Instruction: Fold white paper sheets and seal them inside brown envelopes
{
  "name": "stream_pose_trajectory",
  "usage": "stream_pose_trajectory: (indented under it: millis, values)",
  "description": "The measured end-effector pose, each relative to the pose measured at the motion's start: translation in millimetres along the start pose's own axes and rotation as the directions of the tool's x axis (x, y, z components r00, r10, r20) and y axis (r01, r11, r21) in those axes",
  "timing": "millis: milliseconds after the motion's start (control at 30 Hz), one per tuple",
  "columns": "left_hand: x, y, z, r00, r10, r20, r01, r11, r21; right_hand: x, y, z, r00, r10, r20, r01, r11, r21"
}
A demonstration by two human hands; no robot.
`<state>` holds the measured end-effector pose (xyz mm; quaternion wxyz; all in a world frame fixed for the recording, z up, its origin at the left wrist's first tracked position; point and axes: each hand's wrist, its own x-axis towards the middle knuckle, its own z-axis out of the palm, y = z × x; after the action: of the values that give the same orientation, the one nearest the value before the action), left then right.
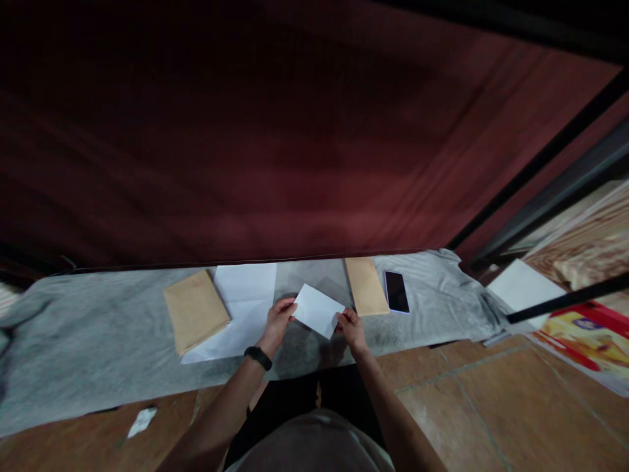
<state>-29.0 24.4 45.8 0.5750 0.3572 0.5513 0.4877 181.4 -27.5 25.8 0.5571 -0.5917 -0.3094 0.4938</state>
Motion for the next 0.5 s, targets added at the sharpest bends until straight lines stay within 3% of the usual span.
stream_pose_trajectory:
  millis: [267,400,500]
  values:
    - [15,17,-5.3,0.977,0.181,0.114,-0.195,0.974,0.12,11,-18,1,0.983,-0.178,0.047,0.18,0.983,-0.043]
    - [19,16,-5.5,0.948,0.272,0.166,-0.299,0.939,0.172,10,-22,-1,0.952,-0.286,0.11,0.295,0.952,-0.084]
    - [17,9,-10.0,0.929,0.301,0.215,-0.349,0.908,0.234,2,-11,-6,0.91,-0.348,0.224,0.392,0.899,-0.193]
